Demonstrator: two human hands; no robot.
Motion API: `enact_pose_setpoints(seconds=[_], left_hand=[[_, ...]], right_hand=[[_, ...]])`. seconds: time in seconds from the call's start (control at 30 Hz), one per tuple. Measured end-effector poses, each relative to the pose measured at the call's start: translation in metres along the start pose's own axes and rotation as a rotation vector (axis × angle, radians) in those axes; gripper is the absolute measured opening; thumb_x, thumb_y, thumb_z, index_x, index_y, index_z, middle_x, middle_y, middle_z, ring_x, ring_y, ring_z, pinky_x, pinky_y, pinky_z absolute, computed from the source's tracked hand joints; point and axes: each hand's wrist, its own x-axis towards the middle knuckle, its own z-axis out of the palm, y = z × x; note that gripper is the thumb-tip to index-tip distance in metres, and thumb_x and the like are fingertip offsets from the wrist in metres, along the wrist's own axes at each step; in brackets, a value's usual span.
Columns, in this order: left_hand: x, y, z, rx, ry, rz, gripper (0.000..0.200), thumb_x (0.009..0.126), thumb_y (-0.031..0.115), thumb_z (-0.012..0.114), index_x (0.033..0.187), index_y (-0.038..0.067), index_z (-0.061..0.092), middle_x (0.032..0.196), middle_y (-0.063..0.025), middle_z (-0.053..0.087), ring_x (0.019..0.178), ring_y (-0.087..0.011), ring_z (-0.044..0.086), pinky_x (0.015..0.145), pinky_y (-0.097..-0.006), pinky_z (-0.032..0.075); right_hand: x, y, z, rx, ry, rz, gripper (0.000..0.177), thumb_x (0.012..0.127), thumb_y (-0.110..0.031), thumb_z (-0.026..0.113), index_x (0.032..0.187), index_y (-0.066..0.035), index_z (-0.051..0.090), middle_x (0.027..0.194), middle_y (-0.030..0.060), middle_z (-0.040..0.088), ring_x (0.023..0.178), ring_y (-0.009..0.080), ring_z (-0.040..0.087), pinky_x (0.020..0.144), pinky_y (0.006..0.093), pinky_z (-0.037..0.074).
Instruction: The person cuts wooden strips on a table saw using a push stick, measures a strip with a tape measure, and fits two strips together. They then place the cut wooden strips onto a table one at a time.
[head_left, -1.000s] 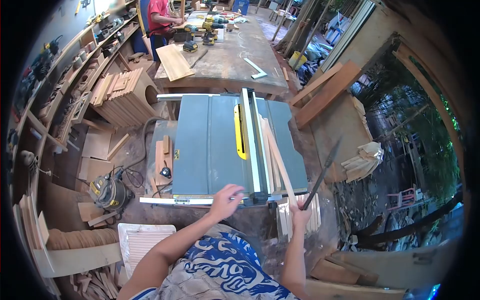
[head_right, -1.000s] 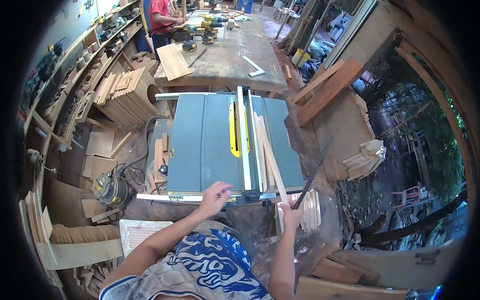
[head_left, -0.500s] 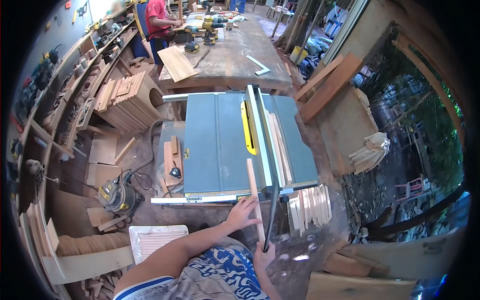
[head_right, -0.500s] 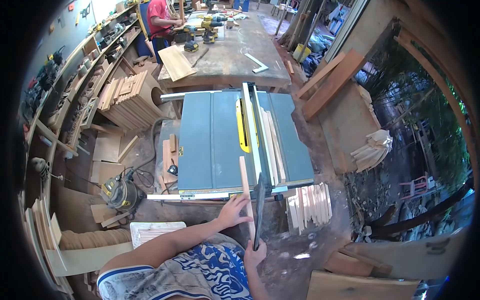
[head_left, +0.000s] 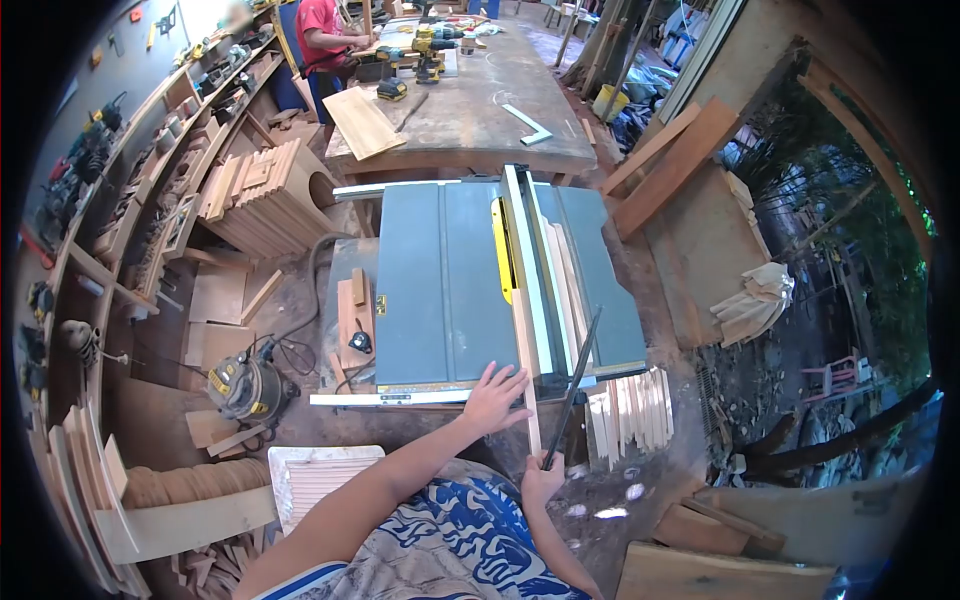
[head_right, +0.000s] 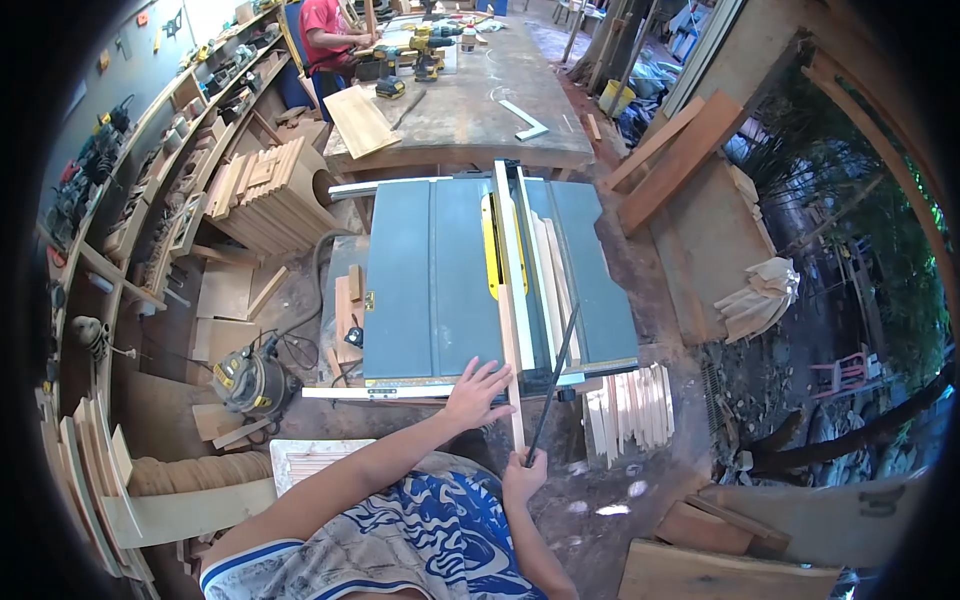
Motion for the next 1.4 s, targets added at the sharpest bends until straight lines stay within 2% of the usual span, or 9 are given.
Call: enact_pose_setpoints(seconds=[0.1, 0.3, 0.4, 0.7, 0.8, 0.9, 1.0, 1.17, 1.4], left_hand=[[0.006, -0.005, 0.001, 0.047, -0.018, 0.008, 0.081, 0.089, 0.064, 0.065, 0.143, 0.004, 0.058, 0.151, -0.0113, 0.055, 0.14, -0.0323, 0.048, 0.125, -0.0553, 0.026], [0.039, -0.026, -0.007, 0.187, -0.183, 0.028, 0.1, 0.087, 0.077, 0.056, 0.147, -0.003, 0.05, 0.155, -0.0191, 0.05, 0.141, -0.0344, 0.046, 0.126, -0.059, 0.023], [0.052, -0.038, -0.005, 0.239, -0.233, 0.02, 0.106, 0.085, 0.081, 0.054, 0.15, -0.003, 0.048, 0.155, -0.0178, 0.049, 0.143, -0.0322, 0.043, 0.127, -0.0578, 0.018], [0.069, -0.054, 0.001, 0.271, -0.228, -0.001, 0.11, 0.085, 0.083, 0.051, 0.154, -0.001, 0.043, 0.157, -0.0169, 0.048, 0.146, -0.0347, 0.041, 0.127, -0.0608, 0.018], [0.075, -0.062, 0.001, 0.286, -0.248, -0.018, 0.111, 0.084, 0.085, 0.05, 0.156, 0.0, 0.042, 0.16, -0.0144, 0.046, 0.149, -0.0346, 0.037, 0.127, -0.0608, 0.017], [0.084, -0.071, 0.005, 0.284, -0.28, -0.06, 0.112, 0.084, 0.086, 0.047, 0.159, 0.003, 0.039, 0.163, -0.0126, 0.043, 0.154, -0.0343, 0.032, 0.128, -0.0601, 0.014], [0.101, -0.084, 0.006, 0.303, -0.359, -0.086, 0.112, 0.085, 0.087, 0.044, 0.161, 0.004, 0.035, 0.166, -0.0116, 0.04, 0.157, -0.0339, 0.028, 0.129, -0.0598, 0.01], [0.118, -0.098, 0.003, 0.34, -0.39, -0.083, 0.113, 0.085, 0.087, 0.043, 0.163, 0.006, 0.032, 0.167, -0.0108, 0.038, 0.158, -0.0333, 0.026, 0.13, -0.0594, 0.007], [0.133, -0.106, -0.001, 0.354, -0.413, -0.108, 0.112, 0.085, 0.086, 0.049, 0.163, 0.007, 0.032, 0.168, -0.0079, 0.035, 0.159, -0.0295, 0.024, 0.131, -0.0563, 0.004]], right_hand=[[0.006, -0.01, 0.006, 0.019, -0.008, 0.004, 0.018, 0.083, 0.002, 0.073, 0.094, -0.002, 0.061, 0.08, 0.0019, 0.057, 0.071, 0.0137, 0.055, 0.07, 0.0315, 0.048], [0.034, -0.032, 0.03, 0.116, -0.009, -0.079, 0.013, 0.087, 0.003, 0.068, 0.09, -0.004, 0.057, 0.085, 0.0035, 0.061, 0.076, 0.0148, 0.056, 0.073, 0.032, 0.048], [0.044, -0.035, 0.044, 0.173, -0.029, -0.025, 0.007, 0.091, 0.001, 0.065, 0.093, 0.0, 0.058, 0.094, 0.0107, 0.066, 0.082, 0.0201, 0.06, 0.077, 0.0347, 0.05], [0.058, -0.045, 0.059, 0.206, -0.006, -0.047, 0.01, 0.093, -0.001, 0.066, 0.1, 0.001, 0.059, 0.093, 0.0093, 0.063, 0.085, 0.0206, 0.061, 0.08, 0.0354, 0.051], [0.059, -0.057, 0.042, 0.21, -0.039, -0.038, 0.01, 0.095, -0.003, 0.067, 0.101, 0.001, 0.06, 0.093, 0.0097, 0.063, 0.086, 0.0214, 0.062, 0.082, 0.0365, 0.051], [0.05, -0.021, -0.003, 0.082, -0.173, -0.025, 0.028, 0.099, -0.013, 0.065, 0.122, 0.002, 0.064, 0.102, 0.0149, 0.07, 0.092, 0.0258, 0.067, 0.085, 0.0384, 0.053], [0.01, -0.071, -0.081, -0.096, -0.372, -0.088, 0.049, 0.1, -0.018, 0.061, 0.146, -0.003, 0.056, 0.113, 0.0239, 0.072, 0.099, 0.0359, 0.072, 0.087, 0.0423, 0.055], [-0.052, -0.111, -0.164, -0.395, -0.506, -0.208, 0.054, 0.098, -0.011, 0.058, 0.151, -0.005, 0.051, 0.109, 0.0264, 0.071, 0.095, 0.0451, 0.07, 0.081, 0.049, 0.056], [-0.064, -0.12, -0.16, -0.579, -0.602, -0.167, 0.062, 0.099, -0.009, 0.056, 0.158, -0.021, 0.045, 0.095, 0.0208, 0.065, 0.082, 0.0457, 0.066, 0.074, 0.0542, 0.054]])
